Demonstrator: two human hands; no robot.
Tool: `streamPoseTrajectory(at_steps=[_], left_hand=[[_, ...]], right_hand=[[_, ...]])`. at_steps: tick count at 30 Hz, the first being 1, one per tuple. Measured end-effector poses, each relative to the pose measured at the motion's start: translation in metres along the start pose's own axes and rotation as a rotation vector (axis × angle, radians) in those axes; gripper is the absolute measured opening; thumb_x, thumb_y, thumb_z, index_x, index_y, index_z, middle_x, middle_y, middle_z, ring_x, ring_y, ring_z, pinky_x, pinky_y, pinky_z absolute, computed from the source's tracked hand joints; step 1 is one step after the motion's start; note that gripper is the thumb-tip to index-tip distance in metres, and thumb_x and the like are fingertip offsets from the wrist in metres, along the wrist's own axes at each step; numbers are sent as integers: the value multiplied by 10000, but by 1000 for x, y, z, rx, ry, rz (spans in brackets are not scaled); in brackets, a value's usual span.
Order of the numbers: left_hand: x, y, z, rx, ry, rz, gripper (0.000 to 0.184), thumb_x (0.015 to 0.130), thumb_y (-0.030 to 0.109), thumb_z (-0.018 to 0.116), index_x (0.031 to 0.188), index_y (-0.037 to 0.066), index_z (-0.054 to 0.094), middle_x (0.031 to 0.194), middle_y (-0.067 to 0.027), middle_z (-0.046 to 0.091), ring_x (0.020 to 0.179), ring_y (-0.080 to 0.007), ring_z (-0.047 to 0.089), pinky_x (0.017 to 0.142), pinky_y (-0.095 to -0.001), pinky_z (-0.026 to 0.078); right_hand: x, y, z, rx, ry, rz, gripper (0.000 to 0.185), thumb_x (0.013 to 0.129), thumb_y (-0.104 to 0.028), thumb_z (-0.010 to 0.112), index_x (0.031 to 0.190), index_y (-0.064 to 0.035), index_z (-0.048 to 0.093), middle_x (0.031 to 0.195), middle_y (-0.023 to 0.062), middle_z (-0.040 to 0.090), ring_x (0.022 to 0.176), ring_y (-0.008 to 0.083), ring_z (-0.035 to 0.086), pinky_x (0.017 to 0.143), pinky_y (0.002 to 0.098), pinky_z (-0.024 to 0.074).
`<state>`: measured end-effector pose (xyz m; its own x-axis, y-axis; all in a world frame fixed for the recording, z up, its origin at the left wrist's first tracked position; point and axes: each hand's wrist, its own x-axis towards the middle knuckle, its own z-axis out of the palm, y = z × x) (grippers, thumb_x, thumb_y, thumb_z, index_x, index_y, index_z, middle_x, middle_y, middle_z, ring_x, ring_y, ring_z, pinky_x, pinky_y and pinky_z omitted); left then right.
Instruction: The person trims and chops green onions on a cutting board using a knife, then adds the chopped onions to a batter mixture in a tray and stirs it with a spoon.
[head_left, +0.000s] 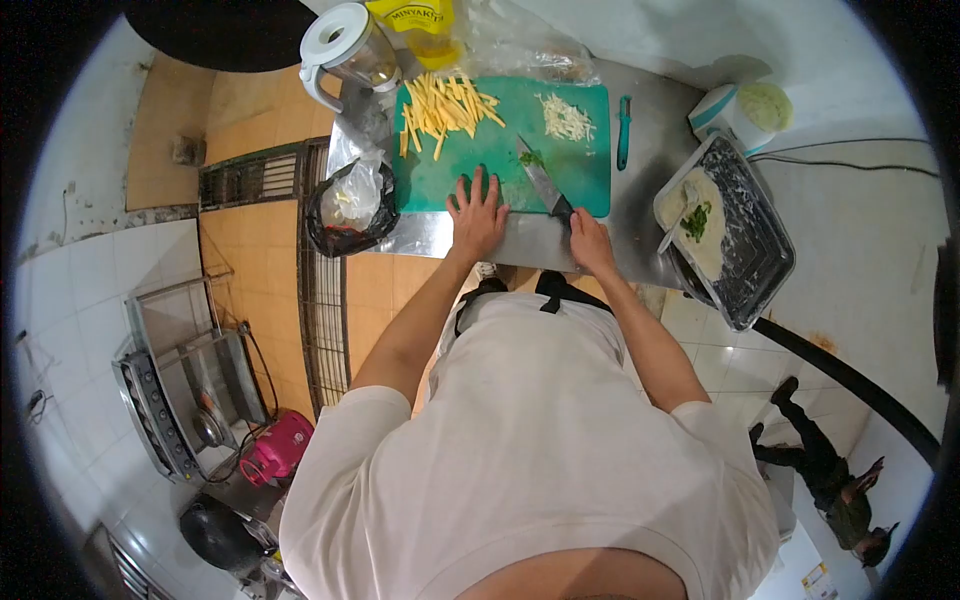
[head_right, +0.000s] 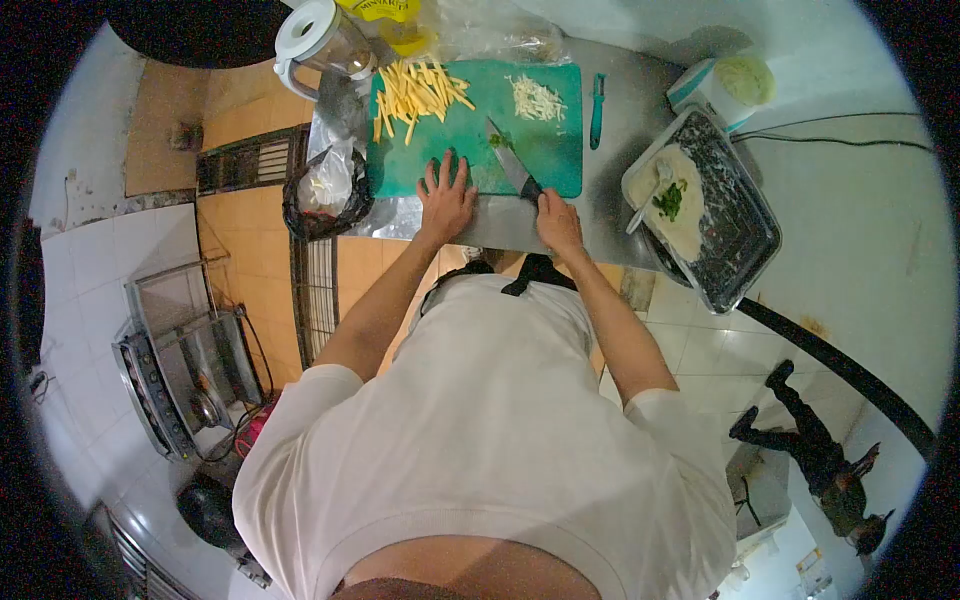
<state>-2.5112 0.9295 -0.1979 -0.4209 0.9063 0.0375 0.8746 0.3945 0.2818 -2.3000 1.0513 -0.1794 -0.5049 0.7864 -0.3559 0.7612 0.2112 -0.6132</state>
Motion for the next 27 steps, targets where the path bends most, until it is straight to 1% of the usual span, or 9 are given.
streamPoseTrajectory(at_steps=[1, 4, 7, 10, 13, 16, 19, 22, 27], left_hand=[[1, 1, -2, -4, -7, -20, 597, 978, 381, 530, 1484, 83, 422, 1598, -189, 255, 1393, -497, 267, 1051, -688, 243], [22, -2, 0, -27, 86, -39, 575, 983, 396, 522, 1486, 134, 435, 1575, -180, 291, 1373, -485, 290, 1044, -687, 253], [45, 3, -11, -93, -1, -71, 541, 986, 406, 518, 1472, 174, 469, 1534, -168, 339, 1336, -467, 324, 1034, -680, 267], [56, 1, -2, -51, 13, -23, 489, 983, 411, 525, 1425, 203, 538, 1491, -153, 392, 1313, -433, 347, 1028, -669, 277], [52, -6, -6, -45, -2, 68, 448, 971, 396, 547, 1367, 194, 599, 1467, -138, 429, 1317, -411, 358, 1029, -658, 284], [42, -15, -14, -48, -86, 154, 418, 957, 376, 570, 1329, 193, 629, 1454, -136, 448, 1319, -398, 370, 1035, -639, 291], [34, -18, -13, -127, -42, 119, 425, 947, 359, 584, 1340, 202, 617, 1453, -140, 446, 1323, -400, 375, 1039, -620, 300], [42, -10, -9, -160, 58, -22, 435, 949, 360, 574, 1356, 212, 602, 1450, -141, 447, 1334, -398, 369, 1040, -614, 305], [63, -2, -11, -120, -12, 2, 448, 947, 363, 566, 1369, 215, 590, 1449, -140, 448, 1335, -401, 368, 1034, -614, 315]], right_hand=[[5, 1, -4, -15, -16, 7, 403, 1047, -338, 392, 1295, -67, 559, 1168, 245, 663, 1075, 483, 601, 927, 547, 466], [13, 8, -13, -41, -33, 11, 412, 1043, -346, 387, 1293, -72, 566, 1186, 239, 659, 1086, 481, 597, 948, 549, 461], [10, 13, -16, -26, -11, -8, 407, 1038, -343, 394, 1283, -71, 574, 1171, 247, 661, 1073, 486, 602, 945, 549, 461], [-3, 13, -23, -4, -28, 10, 404, 1036, -341, 400, 1272, -69, 581, 1152, 251, 666, 1063, 490, 607, 939, 548, 460], [-10, 15, -21, 35, -21, 20, 399, 1035, -338, 404, 1259, -65, 589, 1140, 252, 669, 1055, 490, 610, 930, 549, 460], [-13, 23, -16, 73, -22, 7, 395, 1037, -337, 407, 1253, -63, 592, 1143, 250, 669, 1057, 486, 610, 925, 548, 461], [-10, 26, -15, 47, -9, -12, 389, 1038, -336, 407, 1252, -67, 591, 1154, 248, 666, 1058, 484, 610, 923, 546, 462], [-5, 23, -18, 25, -13, -38, 387, 1041, -334, 403, 1262, -75, 587, 1169, 247, 662, 1066, 482, 607, 923, 548, 461], [0, 23, -21, 24, -29, 3, 393, 1039, -332, 404, 1277, -76, 581, 1182, 242, 661, 1086, 481, 594, 937, 555, 449]])
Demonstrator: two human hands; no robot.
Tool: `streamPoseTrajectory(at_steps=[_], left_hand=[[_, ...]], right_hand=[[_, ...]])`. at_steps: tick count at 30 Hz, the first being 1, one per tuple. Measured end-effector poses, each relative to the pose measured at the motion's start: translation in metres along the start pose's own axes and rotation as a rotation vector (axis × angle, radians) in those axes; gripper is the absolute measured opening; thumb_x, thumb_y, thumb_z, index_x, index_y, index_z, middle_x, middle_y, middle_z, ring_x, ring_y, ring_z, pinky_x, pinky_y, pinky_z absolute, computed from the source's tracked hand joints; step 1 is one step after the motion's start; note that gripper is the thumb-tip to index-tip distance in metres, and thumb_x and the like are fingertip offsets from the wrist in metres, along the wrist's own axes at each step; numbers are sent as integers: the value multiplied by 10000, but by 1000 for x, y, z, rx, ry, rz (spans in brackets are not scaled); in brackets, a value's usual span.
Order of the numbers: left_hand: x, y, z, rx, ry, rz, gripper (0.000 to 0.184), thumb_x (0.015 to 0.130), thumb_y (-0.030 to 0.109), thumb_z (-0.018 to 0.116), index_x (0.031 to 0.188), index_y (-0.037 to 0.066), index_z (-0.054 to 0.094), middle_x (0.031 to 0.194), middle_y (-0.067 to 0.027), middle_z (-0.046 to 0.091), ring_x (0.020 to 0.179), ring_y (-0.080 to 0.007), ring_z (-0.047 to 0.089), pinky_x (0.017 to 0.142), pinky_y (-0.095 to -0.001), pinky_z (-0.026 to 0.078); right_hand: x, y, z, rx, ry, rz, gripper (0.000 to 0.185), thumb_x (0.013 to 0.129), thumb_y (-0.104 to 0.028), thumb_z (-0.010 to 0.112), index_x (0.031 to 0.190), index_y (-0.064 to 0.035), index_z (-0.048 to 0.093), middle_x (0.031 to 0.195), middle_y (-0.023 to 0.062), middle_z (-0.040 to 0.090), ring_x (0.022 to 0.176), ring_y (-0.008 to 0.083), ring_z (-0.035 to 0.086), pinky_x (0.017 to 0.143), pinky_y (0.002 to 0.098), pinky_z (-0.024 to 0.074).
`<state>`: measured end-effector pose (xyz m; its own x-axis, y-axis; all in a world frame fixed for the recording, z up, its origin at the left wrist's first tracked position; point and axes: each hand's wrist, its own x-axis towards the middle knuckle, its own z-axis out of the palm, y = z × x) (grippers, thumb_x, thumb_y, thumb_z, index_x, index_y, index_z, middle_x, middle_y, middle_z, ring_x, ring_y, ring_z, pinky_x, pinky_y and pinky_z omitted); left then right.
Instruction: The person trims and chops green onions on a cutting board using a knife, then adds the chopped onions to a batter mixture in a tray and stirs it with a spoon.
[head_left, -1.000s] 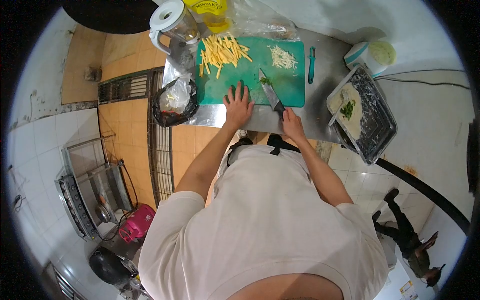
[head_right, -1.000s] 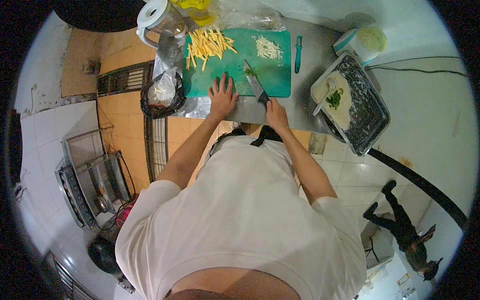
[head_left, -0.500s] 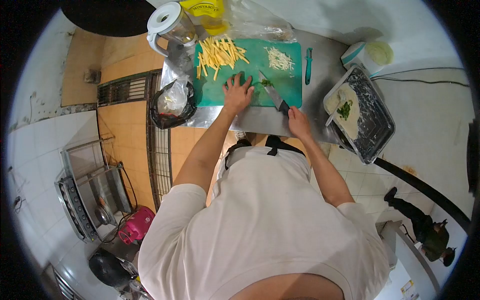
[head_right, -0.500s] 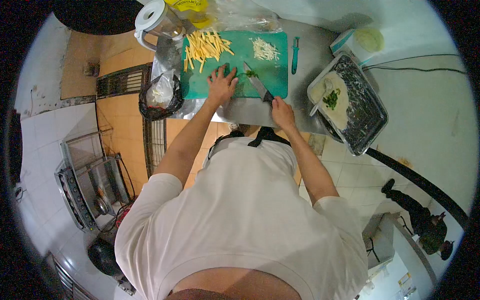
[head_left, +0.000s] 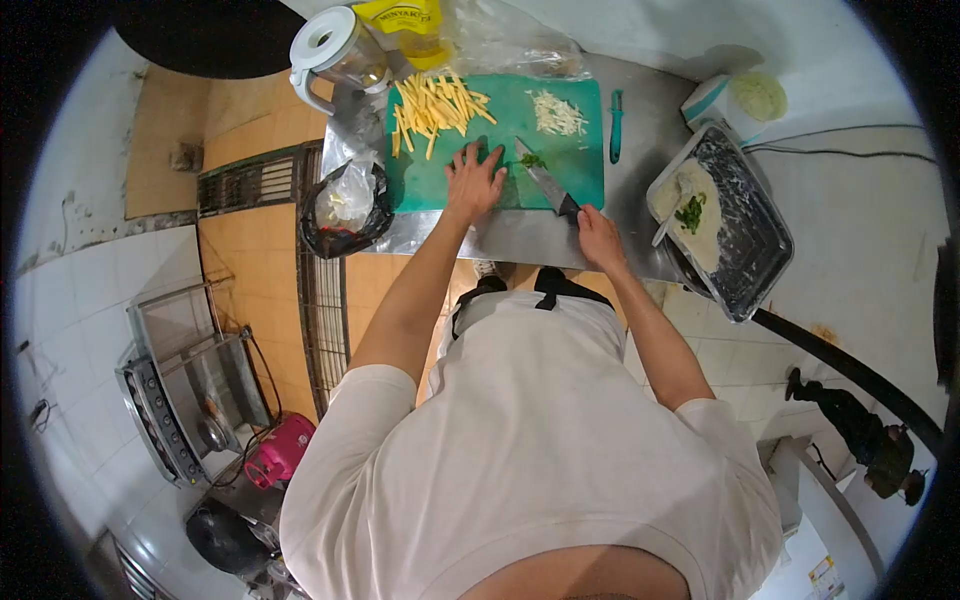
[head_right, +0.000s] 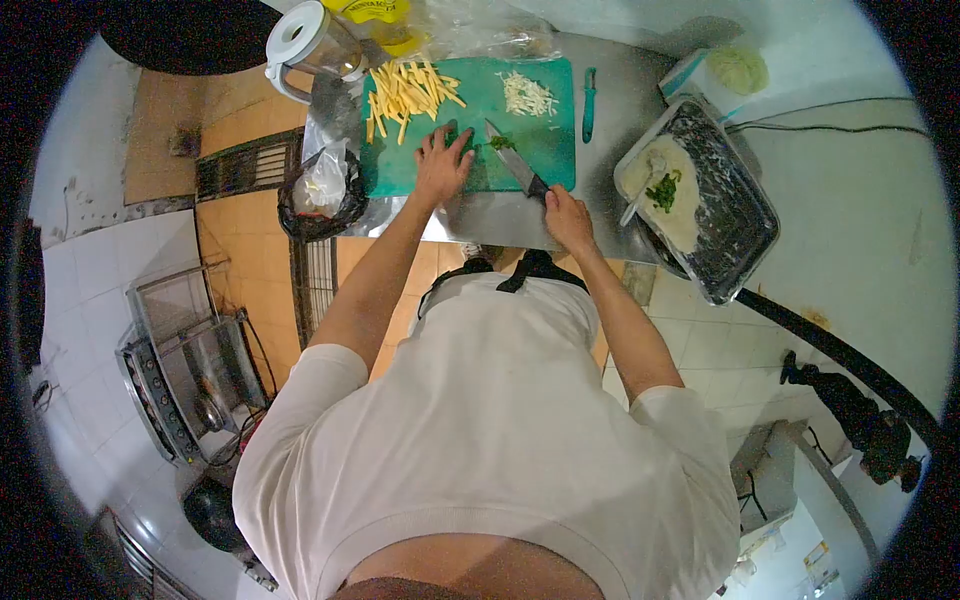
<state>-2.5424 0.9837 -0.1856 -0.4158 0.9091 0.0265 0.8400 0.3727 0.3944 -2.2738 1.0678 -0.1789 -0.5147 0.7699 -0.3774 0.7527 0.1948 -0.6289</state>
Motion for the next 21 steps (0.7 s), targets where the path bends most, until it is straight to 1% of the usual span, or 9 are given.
streamPoseTrajectory(at_steps=[4, 7, 10, 13, 16, 18, 21], left_hand=[[-4, -8, -2, 47, 8, 91, 404, 955, 406, 550, 1315, 241, 630, 1425, -119, 476, 1311, -398, 386, 1023, -610, 329], [-18, -13, -8, 22, -56, 149, 332, 925, 340, 621, 1223, 207, 682, 1418, -110, 482, 1312, -386, 390, 1029, -591, 332], [-37, -13, -6, -95, -13, 135, 296, 873, 256, 689, 1156, 175, 707, 1411, -110, 485, 1310, -381, 392, 1037, -571, 336], [-49, -16, 2, -198, 65, 8, 317, 826, 193, 715, 1141, 155, 710, 1388, -110, 503, 1301, -384, 401, 1045, -552, 344], [-51, -19, 7, -205, 96, -58, 344, 797, 170, 716, 1139, 134, 711, 1354, -113, 528, 1274, -374, 434, 1052, -535, 353], [-53, -21, 9, -210, 116, -63, 365, 787, 161, 718, 1149, 122, 708, 1335, -113, 542, 1255, -366, 456, 1048, -531, 361], [-54, -23, 13, -207, 123, -68, 384, 784, 155, 715, 1165, 112, 707, 1323, -112, 552, 1236, -355, 477, 1032, -524, 373]], right_hand=[[-4, 4, 4, 7, 15, -11, 390, 1031, -344, 416, 1270, -86, 585, 1184, 245, 660, 1092, 484, 588, 948, 554, 445], [-5, 4, 5, 3, 18, -18, 380, 1029, -347, 422, 1254, -92, 591, 1160, 255, 662, 1067, 493, 595, 928, 562, 456], [-6, 1, 2, -21, 41, -64, 360, 1025, -337, 436, 1228, -89, 601, 1079, 274, 673, 996, 509, 614, 881, 576, 475], [-3, -3, -1, -31, 40, -120, 342, 1021, -326, 453, 1205, -83, 607, 989, 289, 680, 929, 520, 626, 837, 589, 487], [2, -4, -6, -64, 0, -135, 329, 1018, -320, 460, 1191, -84, 610, 940, 297, 678, 903, 519, 631, 815, 594, 488], [2, -2, -7, -86, -19, -159, 322, 1019, -319, 458, 1177, -85, 613, 933, 301, 675, 908, 515, 631, 809, 597, 483], [-4, 3, -1, -70, 10, -212, 302, 1021, -314, 456, 1150, -86, 606, 916, 306, 669, 897, 517, 630, 800, 604, 476]])
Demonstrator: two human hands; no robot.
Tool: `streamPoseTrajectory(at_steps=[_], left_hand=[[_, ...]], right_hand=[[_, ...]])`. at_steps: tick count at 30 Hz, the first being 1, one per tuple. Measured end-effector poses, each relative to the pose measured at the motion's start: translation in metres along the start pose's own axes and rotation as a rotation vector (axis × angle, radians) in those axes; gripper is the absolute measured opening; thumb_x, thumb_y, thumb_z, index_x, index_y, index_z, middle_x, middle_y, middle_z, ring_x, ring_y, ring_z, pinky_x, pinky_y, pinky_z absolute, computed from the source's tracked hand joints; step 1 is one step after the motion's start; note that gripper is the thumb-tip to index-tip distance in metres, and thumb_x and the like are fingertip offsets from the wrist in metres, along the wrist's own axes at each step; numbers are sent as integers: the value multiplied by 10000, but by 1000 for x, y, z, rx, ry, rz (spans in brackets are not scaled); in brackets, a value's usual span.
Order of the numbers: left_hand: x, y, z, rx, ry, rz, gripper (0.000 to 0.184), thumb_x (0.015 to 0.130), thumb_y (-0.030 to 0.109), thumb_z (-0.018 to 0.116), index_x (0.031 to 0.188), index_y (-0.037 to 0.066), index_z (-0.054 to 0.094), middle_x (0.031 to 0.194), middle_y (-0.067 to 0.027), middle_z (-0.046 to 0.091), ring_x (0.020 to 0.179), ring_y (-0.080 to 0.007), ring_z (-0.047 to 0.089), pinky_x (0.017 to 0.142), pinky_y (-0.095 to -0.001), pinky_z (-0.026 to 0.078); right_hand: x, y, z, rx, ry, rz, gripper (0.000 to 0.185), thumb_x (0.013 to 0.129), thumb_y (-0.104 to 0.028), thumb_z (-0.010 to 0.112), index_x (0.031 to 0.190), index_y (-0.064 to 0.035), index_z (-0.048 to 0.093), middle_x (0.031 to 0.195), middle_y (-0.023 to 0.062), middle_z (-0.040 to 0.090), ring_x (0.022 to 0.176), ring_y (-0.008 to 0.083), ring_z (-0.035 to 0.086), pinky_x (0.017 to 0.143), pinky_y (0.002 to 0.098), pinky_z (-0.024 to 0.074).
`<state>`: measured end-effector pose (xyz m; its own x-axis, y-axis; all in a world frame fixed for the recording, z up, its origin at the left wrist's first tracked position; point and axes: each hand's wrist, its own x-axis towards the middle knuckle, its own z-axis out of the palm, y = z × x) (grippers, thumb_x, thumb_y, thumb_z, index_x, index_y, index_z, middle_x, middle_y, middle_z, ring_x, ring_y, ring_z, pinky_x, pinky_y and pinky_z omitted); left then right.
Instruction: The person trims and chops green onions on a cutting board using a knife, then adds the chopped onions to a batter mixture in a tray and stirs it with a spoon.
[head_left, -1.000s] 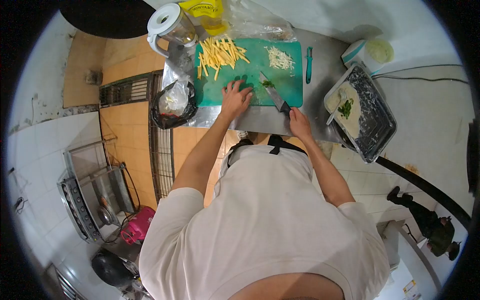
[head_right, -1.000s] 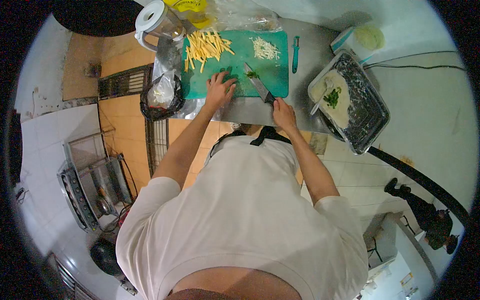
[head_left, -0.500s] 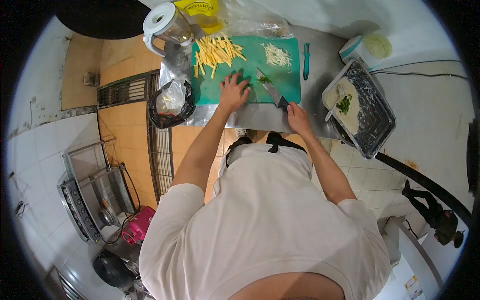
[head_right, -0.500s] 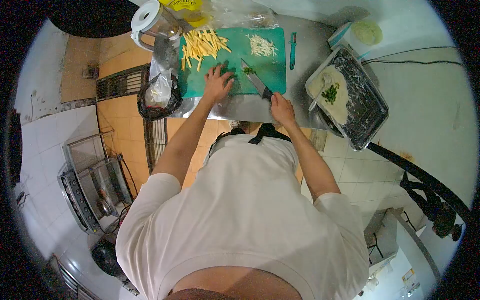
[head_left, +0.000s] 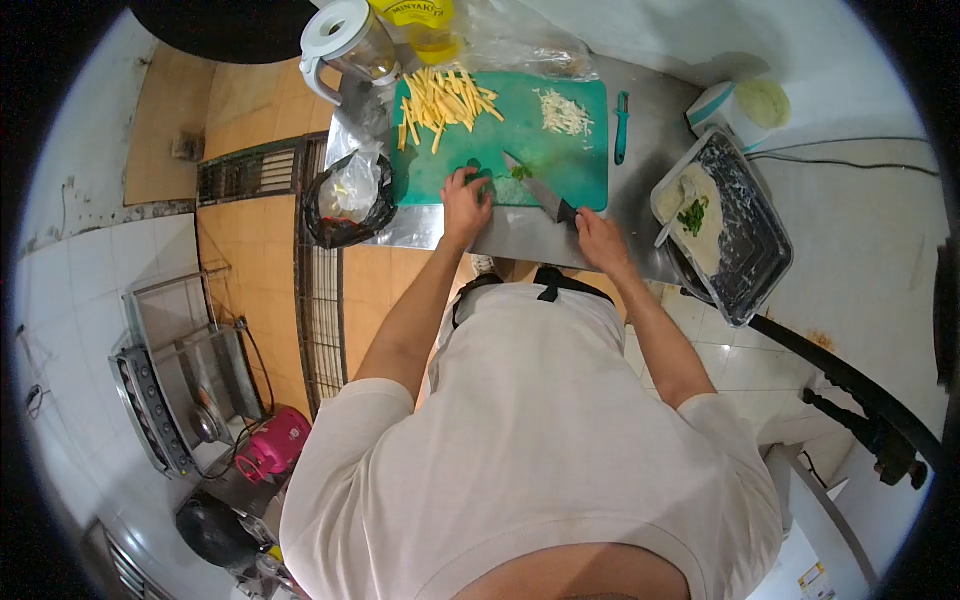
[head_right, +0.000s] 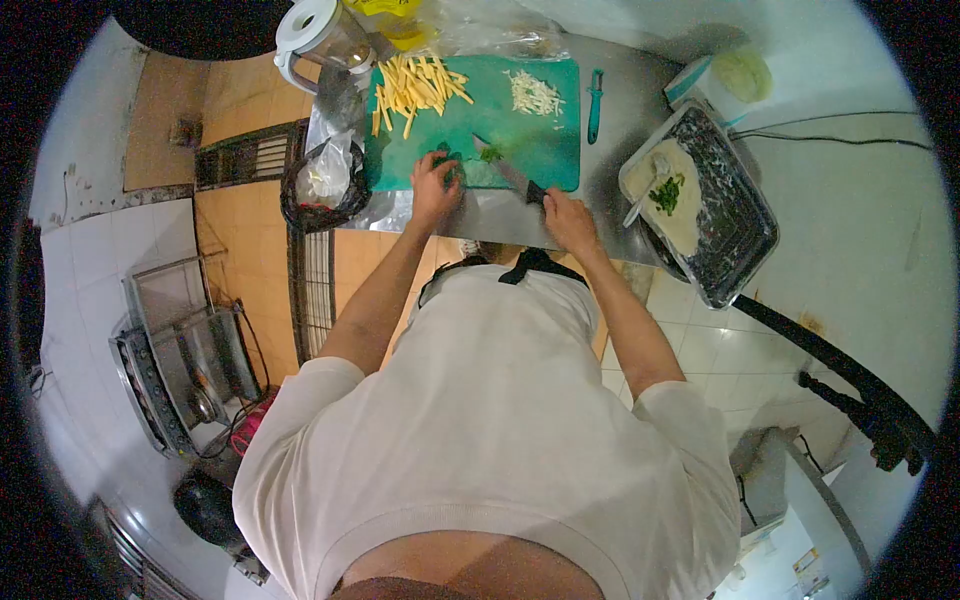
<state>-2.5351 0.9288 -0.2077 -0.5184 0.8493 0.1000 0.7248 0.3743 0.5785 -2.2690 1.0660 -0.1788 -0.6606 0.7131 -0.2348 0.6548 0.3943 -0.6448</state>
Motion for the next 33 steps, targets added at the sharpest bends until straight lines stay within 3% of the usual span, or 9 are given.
streamPoseTrajectory(at_steps=[4, 16, 22, 27, 31, 33], left_hand=[[-1, 6, 7, 28, -9, 23, 361, 782, 149, 705, 1140, 101, 720, 1289, -105, 555, 1241, -338, 476, 1033, -504, 357], [-7, 35, 9, -25, 35, 14, 458, 795, 130, 691, 1253, 119, 671, 1413, -130, 460, 1313, -387, 362, 1073, -557, 276], [-1, 28, 2, -101, 93, -84, 344, 800, 105, 700, 1144, 99, 699, 1359, -135, 491, 1295, -373, 378, 1054, -526, 316], [9, 32, -11, -296, 300, -157, 226, 805, 145, 775, 1007, 88, 694, 1271, -155, 536, 1215, -372, 466, 1041, -478, 370], [15, 33, -22, -353, 428, -192, 163, 812, 145, 791, 893, 57, 680, 1143, -160, 577, 1141, -350, 532, 998, -432, 417], [15, 36, -22, -365, 394, -150, 154, 824, 150, 787, 869, 49, 680, 1096, -151, 591, 1080, -323, 563, 938, -412, 450]], right_hand=[[-9, -5, 8, 25, -78, 34, 304, 1027, -322, 446, 1143, -80, 590, 926, 296, 666, 908, 520, 621, 816, 602, 472], [-18, -18, 31, 170, -104, 119, 342, 1039, -321, 422, 1149, -33, 572, 1017, 296, 651, 988, 527, 588, 848, 586, 453], [-18, -20, 28, 212, -112, 175, 348, 1038, -311, 429, 1173, -37, 595, 1058, 284, 657, 1007, 516, 596, 853, 569, 460], [-23, -28, 12, 271, -89, 218, 350, 1038, -305, 443, 1178, -29, 607, 1051, 288, 659, 1006, 483, 622, 838, 539, 469], [-37, -37, -17, 306, -55, 206, 359, 1048, -298, 435, 1170, -4, 601, 987, 279, 667, 930, 465, 645, 800, 509, 481], [-51, -50, -45, 328, 13, 237, 363, 1056, -294, 427, 1157, 7, 602, 923, 266, 671, 861, 431, 672, 780, 487, 490]])
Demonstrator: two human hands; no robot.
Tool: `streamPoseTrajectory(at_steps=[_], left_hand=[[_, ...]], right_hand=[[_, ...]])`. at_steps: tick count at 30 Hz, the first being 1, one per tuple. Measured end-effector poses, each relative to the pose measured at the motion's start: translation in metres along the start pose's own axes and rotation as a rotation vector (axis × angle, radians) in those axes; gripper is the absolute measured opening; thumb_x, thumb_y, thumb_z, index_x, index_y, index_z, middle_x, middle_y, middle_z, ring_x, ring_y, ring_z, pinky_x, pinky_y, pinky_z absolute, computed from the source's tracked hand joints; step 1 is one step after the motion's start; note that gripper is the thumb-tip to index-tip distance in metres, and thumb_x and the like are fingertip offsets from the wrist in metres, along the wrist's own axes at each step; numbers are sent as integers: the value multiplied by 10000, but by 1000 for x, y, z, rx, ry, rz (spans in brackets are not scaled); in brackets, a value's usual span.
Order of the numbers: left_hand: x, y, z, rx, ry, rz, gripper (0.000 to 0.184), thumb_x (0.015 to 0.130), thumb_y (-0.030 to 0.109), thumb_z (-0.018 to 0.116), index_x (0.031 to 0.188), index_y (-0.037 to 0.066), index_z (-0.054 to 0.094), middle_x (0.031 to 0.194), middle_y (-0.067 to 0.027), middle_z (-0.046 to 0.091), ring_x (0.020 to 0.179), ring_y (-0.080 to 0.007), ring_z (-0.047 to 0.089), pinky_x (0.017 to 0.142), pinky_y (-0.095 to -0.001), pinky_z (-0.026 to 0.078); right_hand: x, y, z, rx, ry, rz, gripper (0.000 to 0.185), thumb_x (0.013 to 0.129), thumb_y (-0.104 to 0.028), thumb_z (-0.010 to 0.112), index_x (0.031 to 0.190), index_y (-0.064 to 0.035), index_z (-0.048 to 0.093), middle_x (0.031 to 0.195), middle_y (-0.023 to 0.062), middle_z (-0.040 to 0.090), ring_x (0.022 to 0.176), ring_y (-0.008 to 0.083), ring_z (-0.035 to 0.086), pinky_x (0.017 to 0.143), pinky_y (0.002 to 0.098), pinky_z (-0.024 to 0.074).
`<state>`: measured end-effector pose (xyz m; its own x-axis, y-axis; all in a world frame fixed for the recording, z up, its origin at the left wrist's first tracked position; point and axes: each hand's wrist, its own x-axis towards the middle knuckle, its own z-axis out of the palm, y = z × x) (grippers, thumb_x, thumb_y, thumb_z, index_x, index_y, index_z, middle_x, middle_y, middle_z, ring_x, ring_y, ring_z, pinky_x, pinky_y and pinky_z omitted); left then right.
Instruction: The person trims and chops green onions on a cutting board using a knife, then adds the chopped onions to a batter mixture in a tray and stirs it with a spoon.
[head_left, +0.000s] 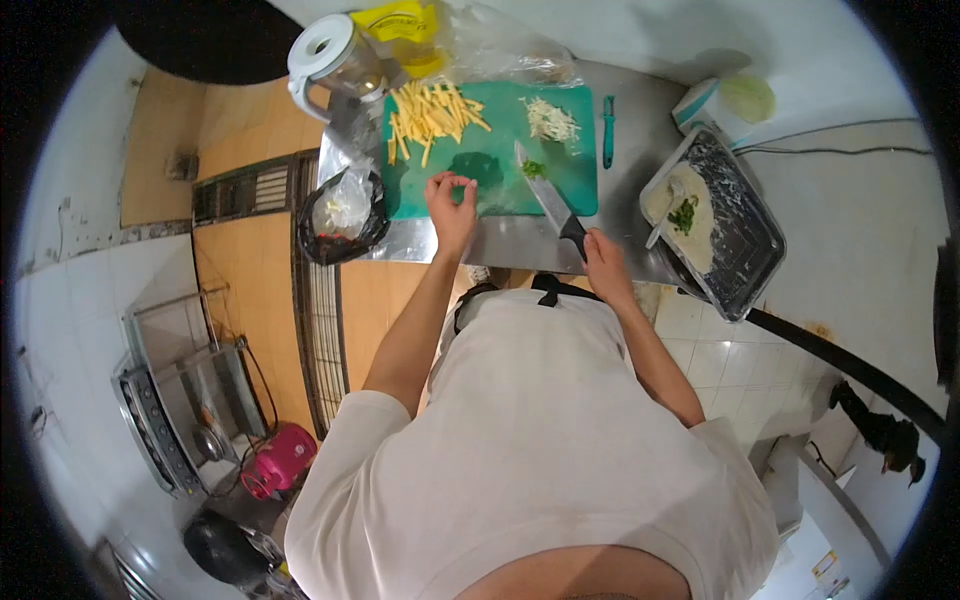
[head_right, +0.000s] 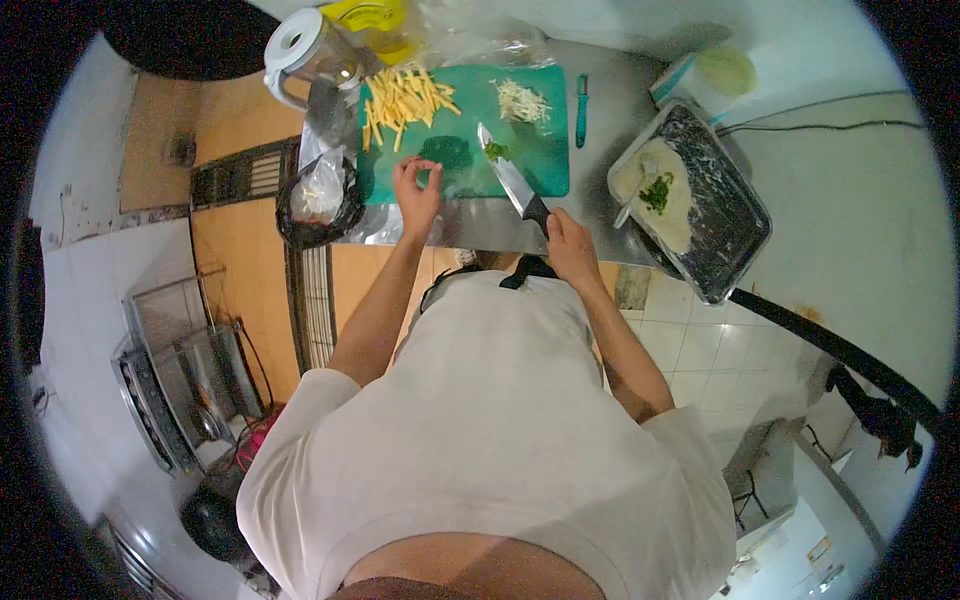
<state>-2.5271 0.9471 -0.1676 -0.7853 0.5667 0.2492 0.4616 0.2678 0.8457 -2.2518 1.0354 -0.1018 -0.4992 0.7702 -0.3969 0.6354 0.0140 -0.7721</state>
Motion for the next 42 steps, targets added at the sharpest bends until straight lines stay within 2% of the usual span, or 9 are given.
streamPoseTrajectory(at_steps=[4, 6, 11, 17, 23, 29, 32, 37, 42], left_hand=[[-2, 13, 20, -61, -138, -21, 164, 855, 164, 775, 831, 33, 678, 1029, -126, 609, 1005, -260, 593, 821, -362, 485], [-4, 31, 34, -166, -257, 3, 182, 868, 199, 754, 844, 37, 675, 1058, -136, 630, 1039, -330, 571, 918, -421, 446], [-10, 98, 69, -361, -601, 77, 175, 905, 209, 713, 928, 37, 684, 1088, -139, 625, 1075, -323, 569, 920, -399, 445], [-36, 184, 111, -79, -821, 624, 472, 969, 389, 591, 1379, 158, 559, 1431, -175, 426, 1320, -407, 373, 1052, -552, 323], [-73, 219, 155, 168, -910, 819, 624, 993, 538, 470, 1543, 258, 370, 1593, -173, 192, 1423, -539, 162, 1094, -708, 169], [-81, 211, 169, 222, -862, 930, 628, 965, 541, 503, 1516, 249, 425, 1636, -126, 181, 1435, -542, 155, 1039, -771, 195], [-77, 201, 178, 271, -743, 910, 620, 960, 546, 509, 1505, 256, 446, 1636, -131, 187, 1443, -531, 146, 1030, -777, 198], [-66, 207, 179, 233, -705, 851, 599, 955, 543, 513, 1484, 263, 473, 1627, -146, 212, 1458, -494, 138, 1043, -757, 203], [-74, 206, 179, 199, -676, 1008, 580, 950, 519, 520, 1461, 245, 501, 1623, -157, 218, 1460, -478, 151, 1066, -715, 218]], right_hand=[[-38, -35, -53, 61, 187, 66, 355, 1063, -284, 436, 1144, 18, 605, 795, 217, 652, 722, 317, 680, 695, 438, 494], [-51, -22, -76, 81, 335, 12, 353, 1064, -281, 445, 1145, 23, 605, 767, 196, 644, 680, 267, 671, 659, 417, 491], [-74, 15, -121, -176, 684, 12, 278, 1039, -244, 489, 1128, -17, 622, 783, 230, 662, 710, 423, 644, 648, 488, 482], [-98, 35, -131, -448, 779, 178, 268, 1005, -241, 550, 1171, -48, 633, 859, 231, 688, 777, 433, 662, 661, 520, 497], [-111, 32, -123, -375, 808, 212, 272, 995, -223, 569, 1181, -40, 648, 910, 230, 705, 839, 434, 676, 695, 501, 529], [-120, 22, -128, -113, 715, 296, 276, 1003, -211, 544, 1140, -15, 681, 947, 248, 706, 852, 435, 677, 721, 506, 512], [-131, 9, -142, -169, 629, 371, 321, 1018, -248, 514, 1155, -9, 680, 928, 246, 705, 853, 429, 683, 735, 509, 507], [-141, 9, -152, -338, 690, 261, 361, 1032, -277, 490, 1176, -11, 685, 950, 241, 710, 868, 412, 694, 768, 496, 524], [-140, -18, -163, -404, 588, 362, 358, 1028, -298, 502, 1176, -44, 705, 1033, 226, 717, 955, 418, 689, 827, 479, 537]])
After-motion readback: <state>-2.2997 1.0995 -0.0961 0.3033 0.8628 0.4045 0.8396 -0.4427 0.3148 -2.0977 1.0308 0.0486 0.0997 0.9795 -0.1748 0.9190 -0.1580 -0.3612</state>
